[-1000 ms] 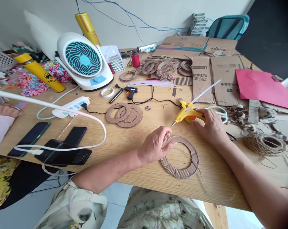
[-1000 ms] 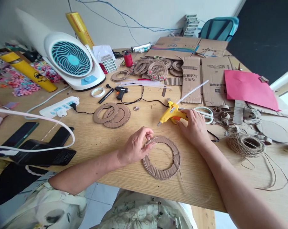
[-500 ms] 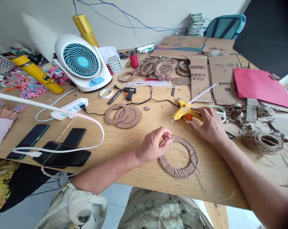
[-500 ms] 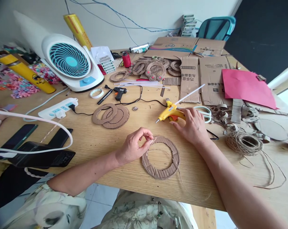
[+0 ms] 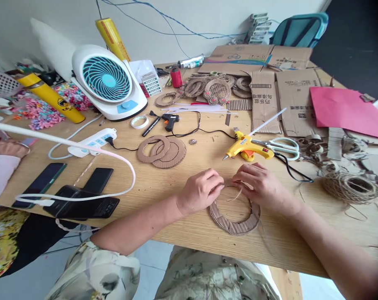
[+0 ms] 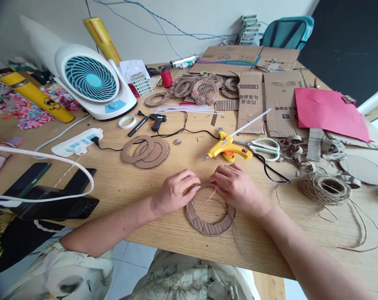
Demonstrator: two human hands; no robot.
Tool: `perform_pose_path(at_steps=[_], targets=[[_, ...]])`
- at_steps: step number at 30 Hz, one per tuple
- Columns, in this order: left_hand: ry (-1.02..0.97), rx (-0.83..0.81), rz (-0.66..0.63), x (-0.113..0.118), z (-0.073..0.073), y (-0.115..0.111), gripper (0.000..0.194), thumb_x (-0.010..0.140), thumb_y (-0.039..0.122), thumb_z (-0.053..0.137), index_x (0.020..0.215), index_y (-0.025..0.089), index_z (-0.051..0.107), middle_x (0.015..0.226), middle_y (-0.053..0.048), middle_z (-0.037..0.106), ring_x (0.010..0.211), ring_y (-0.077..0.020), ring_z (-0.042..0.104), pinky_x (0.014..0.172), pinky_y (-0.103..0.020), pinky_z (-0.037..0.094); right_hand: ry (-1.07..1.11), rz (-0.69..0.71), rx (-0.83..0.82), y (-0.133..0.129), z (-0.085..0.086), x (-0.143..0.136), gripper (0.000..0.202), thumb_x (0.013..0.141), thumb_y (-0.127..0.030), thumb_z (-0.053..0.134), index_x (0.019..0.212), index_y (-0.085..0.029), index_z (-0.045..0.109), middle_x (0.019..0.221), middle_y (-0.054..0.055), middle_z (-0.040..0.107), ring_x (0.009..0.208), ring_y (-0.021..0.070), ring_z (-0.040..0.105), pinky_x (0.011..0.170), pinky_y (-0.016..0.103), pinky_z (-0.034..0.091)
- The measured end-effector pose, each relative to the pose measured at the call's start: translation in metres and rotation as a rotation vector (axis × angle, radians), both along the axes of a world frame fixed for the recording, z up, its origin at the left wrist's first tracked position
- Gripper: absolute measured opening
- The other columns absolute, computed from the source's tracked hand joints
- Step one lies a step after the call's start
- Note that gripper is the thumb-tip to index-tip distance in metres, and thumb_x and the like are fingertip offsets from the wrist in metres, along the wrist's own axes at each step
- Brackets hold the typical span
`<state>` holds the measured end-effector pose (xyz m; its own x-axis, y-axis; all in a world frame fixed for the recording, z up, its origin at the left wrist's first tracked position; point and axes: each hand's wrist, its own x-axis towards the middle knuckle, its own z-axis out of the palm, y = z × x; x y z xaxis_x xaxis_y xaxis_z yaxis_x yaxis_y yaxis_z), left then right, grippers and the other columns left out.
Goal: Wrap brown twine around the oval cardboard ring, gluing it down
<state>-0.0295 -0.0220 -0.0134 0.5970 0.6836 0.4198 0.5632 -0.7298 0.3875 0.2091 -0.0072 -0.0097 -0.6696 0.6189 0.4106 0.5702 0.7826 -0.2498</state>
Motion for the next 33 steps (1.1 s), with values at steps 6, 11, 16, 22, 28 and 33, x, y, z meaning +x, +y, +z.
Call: perform_pose_path(at_steps=[6,11,16,22,28,33], targets=[[0.323,0.177,-0.040,-0.0054,0.0011,-0.0057,0.022,0.102,0.015,0.043,0.101,0.014,0.065,0.093,-0.005,0.065,0.086,-0.0162,0.063,0.077,-0.027,0.053,0.004,-0.009,-0.060,0.0038,-0.0011,0.0075,0.011,0.098,-0.024,0.053,0.093,-0.021,0.063,0.083,0.003,0.065,0.078,0.0160,0.060,0.077,0.033,0.042],[0.432,0.231,-0.083,-0.0064,0.0020,-0.0071,0.022,0.100,0.010,0.042,0.109,0.012,0.062,0.099,-0.008,0.065,0.089,-0.0181,0.061,0.077,-0.029,0.053,0.002,-0.030,-0.070,0.0040,-0.0002,0.0070,0.014,0.098,-0.023,0.053,0.090,-0.021,0.064,0.080,0.003,0.064,0.076,0.0156,0.060,0.073,0.031,0.042],[0.460,0.249,-0.094,-0.0056,0.0007,-0.0082,0.025,0.100,0.008,0.040,0.115,0.009,0.061,0.100,-0.009,0.065,0.089,-0.0188,0.059,0.078,-0.030,0.054,-0.012,-0.020,-0.091,0.0042,-0.0012,0.0072,0.011,0.096,-0.020,0.055,0.087,-0.021,0.061,0.080,0.002,0.062,0.075,0.0151,0.058,0.073,0.030,0.041],[0.521,0.232,-0.082,-0.0034,0.0030,-0.0102,0.026,0.099,0.008,0.042,0.117,0.007,0.060,0.102,-0.011,0.064,0.090,-0.0211,0.059,0.074,-0.032,0.054,0.000,-0.019,-0.118,0.0036,-0.0007,0.0063,0.008,0.093,-0.016,0.057,0.086,-0.020,0.060,0.079,0.002,0.061,0.074,0.0150,0.056,0.070,0.027,0.042],[0.560,0.233,-0.080,-0.0019,0.0023,-0.0107,0.029,0.099,0.008,0.041,0.123,0.007,0.057,0.104,-0.012,0.065,0.092,-0.0215,0.059,0.077,-0.032,0.054,0.035,-0.012,-0.149,0.0033,0.0004,0.0060,0.009,0.094,-0.018,0.056,0.087,-0.020,0.062,0.079,0.003,0.061,0.071,0.0145,0.057,0.065,0.026,0.043],[0.564,0.217,-0.088,-0.0006,0.0024,-0.0104,0.030,0.099,0.008,0.040,0.125,0.007,0.056,0.106,-0.012,0.064,0.094,-0.0218,0.059,0.079,-0.032,0.055,0.016,-0.005,-0.143,0.0038,-0.0003,0.0063,0.010,0.094,-0.017,0.055,0.088,-0.020,0.062,0.080,0.003,0.060,0.071,0.0142,0.056,0.066,0.025,0.043]])
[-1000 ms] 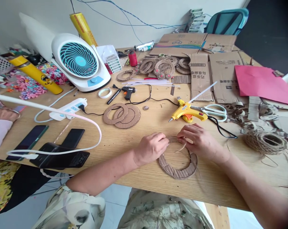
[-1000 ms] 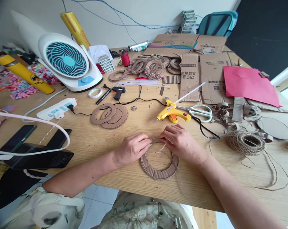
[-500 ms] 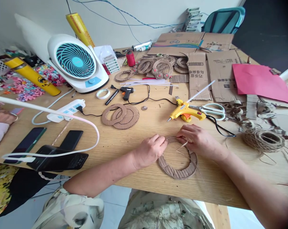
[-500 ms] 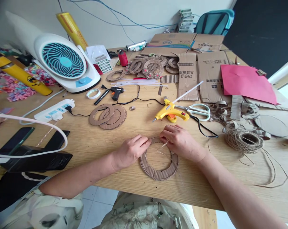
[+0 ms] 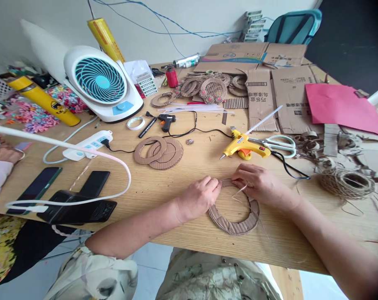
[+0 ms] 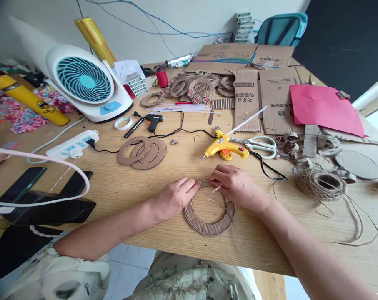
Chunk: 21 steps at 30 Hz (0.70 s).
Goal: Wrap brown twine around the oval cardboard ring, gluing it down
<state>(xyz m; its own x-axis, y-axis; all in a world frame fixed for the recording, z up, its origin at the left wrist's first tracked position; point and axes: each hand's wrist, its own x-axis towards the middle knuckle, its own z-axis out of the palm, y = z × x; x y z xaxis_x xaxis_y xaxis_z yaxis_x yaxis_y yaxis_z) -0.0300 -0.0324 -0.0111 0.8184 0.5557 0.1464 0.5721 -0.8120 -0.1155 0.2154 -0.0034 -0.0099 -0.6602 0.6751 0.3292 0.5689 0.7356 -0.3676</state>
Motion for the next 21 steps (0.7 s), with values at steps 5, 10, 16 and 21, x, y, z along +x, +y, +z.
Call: perform_pose_path(at_steps=[5,10,16,21], targets=[[-0.001,-0.012,0.010,0.003,0.001,0.001,0.031,0.100,0.009,0.042,0.127,0.005,0.055,0.108,-0.011,0.063,0.096,-0.0219,0.060,0.082,-0.032,0.055,-0.004,0.011,-0.018,0.000,-0.001,0.001,0.011,0.095,-0.016,0.053,0.089,-0.020,0.062,0.081,0.003,0.060,0.072,0.0143,0.056,0.067,0.026,0.044],[0.004,-0.067,0.018,0.004,0.002,0.003,0.033,0.099,0.010,0.045,0.131,0.006,0.052,0.111,-0.011,0.063,0.100,-0.0227,0.060,0.087,-0.033,0.056,0.000,0.009,-0.038,0.001,-0.002,0.001,0.011,0.095,-0.016,0.053,0.091,-0.020,0.062,0.082,0.004,0.060,0.073,0.0144,0.056,0.068,0.026,0.044],[0.035,-0.129,0.031,0.006,0.007,0.004,0.037,0.099,0.008,0.043,0.136,0.007,0.049,0.116,-0.011,0.061,0.105,-0.0229,0.060,0.087,-0.034,0.057,0.000,0.007,-0.032,0.001,0.000,0.000,0.010,0.094,-0.016,0.055,0.089,-0.019,0.063,0.081,0.003,0.060,0.072,0.0143,0.057,0.067,0.025,0.044],[0.059,-0.191,0.060,0.008,0.011,0.006,0.039,0.099,0.007,0.043,0.138,0.011,0.048,0.118,-0.010,0.060,0.105,-0.0228,0.060,0.086,-0.034,0.058,0.017,0.017,-0.026,0.001,-0.001,-0.001,0.010,0.094,-0.016,0.055,0.088,-0.019,0.062,0.081,0.004,0.060,0.073,0.0146,0.057,0.067,0.025,0.044]])
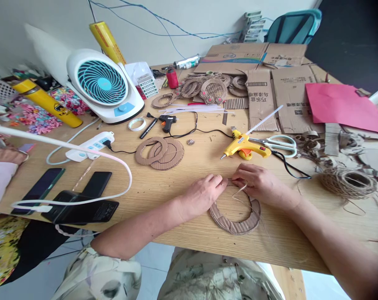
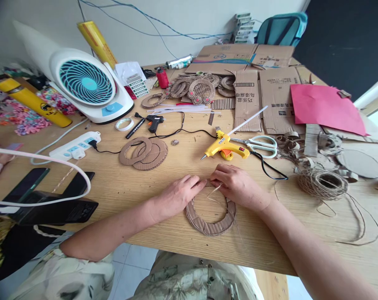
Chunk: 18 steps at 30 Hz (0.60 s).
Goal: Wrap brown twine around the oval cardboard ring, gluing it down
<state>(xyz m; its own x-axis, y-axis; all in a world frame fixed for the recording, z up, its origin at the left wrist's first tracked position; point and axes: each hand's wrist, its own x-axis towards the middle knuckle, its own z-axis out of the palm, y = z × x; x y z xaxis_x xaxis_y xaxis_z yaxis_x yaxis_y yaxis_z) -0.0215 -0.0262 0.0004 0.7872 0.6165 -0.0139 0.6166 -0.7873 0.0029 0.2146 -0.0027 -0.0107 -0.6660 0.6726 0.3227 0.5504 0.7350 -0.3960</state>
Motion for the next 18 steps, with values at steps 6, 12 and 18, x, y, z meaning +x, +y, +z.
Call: perform_pose_path(at_steps=[6,12,18], targets=[[-0.107,-0.045,0.014,-0.004,-0.008,0.006,0.037,0.098,0.006,0.042,0.134,0.012,0.049,0.117,-0.009,0.060,0.108,-0.0214,0.059,0.097,-0.034,0.055,0.014,0.011,0.005,0.000,0.001,-0.001,0.010,0.095,-0.015,0.054,0.091,-0.019,0.062,0.083,0.004,0.061,0.074,0.0146,0.057,0.068,0.025,0.044],[-0.162,-0.068,-0.009,-0.008,-0.011,0.009,0.031,0.096,0.005,0.040,0.123,0.012,0.055,0.112,-0.009,0.060,0.105,-0.0213,0.060,0.096,-0.034,0.054,0.009,0.011,-0.024,0.000,-0.001,0.002,0.010,0.095,-0.016,0.053,0.093,-0.019,0.062,0.085,0.004,0.060,0.075,0.0152,0.057,0.069,0.026,0.043],[-0.202,-0.067,0.081,-0.005,-0.011,0.013,0.043,0.094,0.003,0.043,0.133,0.020,0.052,0.109,-0.006,0.057,0.092,-0.0168,0.064,0.077,-0.027,0.057,0.004,-0.015,-0.072,0.002,-0.002,0.005,0.010,0.095,-0.018,0.055,0.100,-0.019,0.064,0.089,0.005,0.061,0.081,0.0169,0.058,0.073,0.029,0.045]])
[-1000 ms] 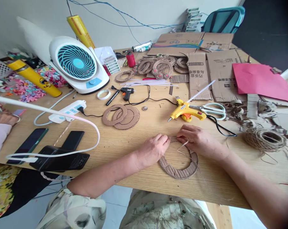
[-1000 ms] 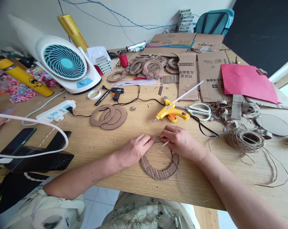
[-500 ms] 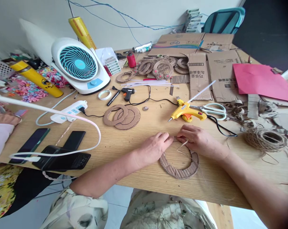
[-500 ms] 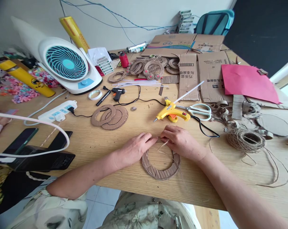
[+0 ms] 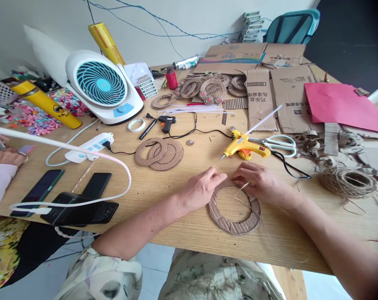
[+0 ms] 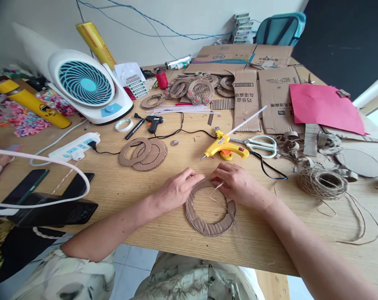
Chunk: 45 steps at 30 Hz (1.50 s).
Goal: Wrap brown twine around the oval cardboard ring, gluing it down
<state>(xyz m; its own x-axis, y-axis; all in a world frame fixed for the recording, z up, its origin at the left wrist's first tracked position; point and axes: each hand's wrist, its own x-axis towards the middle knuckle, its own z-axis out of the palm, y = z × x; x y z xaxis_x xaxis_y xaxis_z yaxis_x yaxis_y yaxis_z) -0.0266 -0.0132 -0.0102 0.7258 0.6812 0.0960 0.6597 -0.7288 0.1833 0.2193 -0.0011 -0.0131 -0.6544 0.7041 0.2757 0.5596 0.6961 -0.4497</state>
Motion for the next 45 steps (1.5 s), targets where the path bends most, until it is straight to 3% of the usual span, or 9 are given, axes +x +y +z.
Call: perform_pose_path(at_steps=[5,10,16,26,29,31,34,37,45], targets=[[0.116,0.031,0.019,0.009,0.001,0.007,0.042,0.096,0.008,0.046,0.133,0.025,0.052,0.108,-0.005,0.057,0.081,-0.0170,0.065,0.060,-0.025,0.052,-0.001,0.003,0.005,0.001,-0.003,0.000,0.012,0.095,-0.018,0.054,0.101,-0.019,0.065,0.090,0.006,0.061,0.083,0.0179,0.059,0.074,0.030,0.047],[0.088,0.038,0.064,0.007,-0.001,0.011,0.019,0.098,0.009,0.045,0.105,0.016,0.060,0.104,-0.007,0.059,0.081,-0.0158,0.064,0.066,-0.025,0.053,-0.020,-0.007,-0.004,0.001,-0.003,0.000,0.013,0.096,-0.020,0.053,0.098,-0.018,0.065,0.090,0.007,0.061,0.083,0.0186,0.059,0.074,0.031,0.047],[-0.071,0.029,0.048,0.000,-0.007,0.019,0.020,0.099,0.013,0.049,0.083,0.016,0.060,0.090,-0.004,0.060,0.083,-0.0161,0.062,0.075,-0.026,0.052,-0.021,-0.016,-0.015,0.001,-0.002,-0.001,0.013,0.095,-0.020,0.053,0.095,-0.018,0.066,0.088,0.007,0.060,0.081,0.0184,0.058,0.073,0.031,0.047],[-0.665,-0.124,0.289,-0.013,-0.016,0.036,0.009,0.093,0.010,0.059,0.096,0.017,0.064,0.092,-0.001,0.061,0.070,-0.0078,0.057,0.064,-0.018,0.048,-0.023,-0.017,-0.007,0.001,-0.002,0.000,0.013,0.096,-0.020,0.052,0.096,-0.019,0.065,0.090,0.007,0.062,0.083,0.0186,0.059,0.074,0.032,0.048],[-0.689,-0.015,0.372,-0.016,-0.013,0.039,0.028,0.091,0.009,0.058,0.118,0.017,0.058,0.104,-0.005,0.057,0.081,-0.0105,0.058,0.068,-0.021,0.051,-0.024,-0.014,-0.014,0.001,-0.001,-0.001,0.013,0.096,-0.021,0.052,0.096,-0.018,0.065,0.090,0.007,0.062,0.083,0.0188,0.059,0.074,0.032,0.048],[-0.671,0.130,0.375,-0.018,-0.006,0.038,0.021,0.093,0.014,0.059,0.113,0.016,0.059,0.105,-0.007,0.055,0.091,-0.0146,0.058,0.079,-0.027,0.052,-0.016,-0.016,-0.018,0.001,-0.002,-0.001,0.013,0.096,-0.020,0.053,0.096,-0.019,0.066,0.090,0.008,0.062,0.082,0.0191,0.059,0.074,0.033,0.048],[-0.657,0.332,0.327,-0.020,0.008,0.031,0.014,0.096,0.028,0.058,0.088,0.017,0.062,0.098,-0.007,0.055,0.098,-0.0195,0.056,0.092,-0.036,0.049,-0.003,-0.015,-0.017,0.001,-0.003,0.000,0.013,0.095,-0.020,0.054,0.096,-0.019,0.067,0.090,0.007,0.063,0.082,0.0190,0.060,0.073,0.033,0.049],[-0.558,0.413,0.243,-0.018,0.016,0.019,0.019,0.098,0.032,0.055,0.104,0.021,0.069,0.113,-0.010,0.059,0.107,-0.0230,0.053,0.097,-0.042,0.044,-0.001,-0.009,-0.019,0.001,-0.004,-0.001,0.014,0.096,-0.020,0.053,0.098,-0.019,0.067,0.090,0.008,0.062,0.082,0.0188,0.059,0.074,0.033,0.048],[-0.157,0.347,-0.309,-0.020,0.005,0.017,0.022,0.100,0.031,0.052,0.107,0.025,0.072,0.128,-0.003,0.069,0.116,-0.0215,0.055,0.106,-0.047,0.028,0.005,-0.012,-0.019,0.001,-0.003,-0.001,0.016,0.097,-0.022,0.052,0.100,-0.019,0.067,0.091,0.008,0.063,0.082,0.0184,0.060,0.074,0.032,0.049]])
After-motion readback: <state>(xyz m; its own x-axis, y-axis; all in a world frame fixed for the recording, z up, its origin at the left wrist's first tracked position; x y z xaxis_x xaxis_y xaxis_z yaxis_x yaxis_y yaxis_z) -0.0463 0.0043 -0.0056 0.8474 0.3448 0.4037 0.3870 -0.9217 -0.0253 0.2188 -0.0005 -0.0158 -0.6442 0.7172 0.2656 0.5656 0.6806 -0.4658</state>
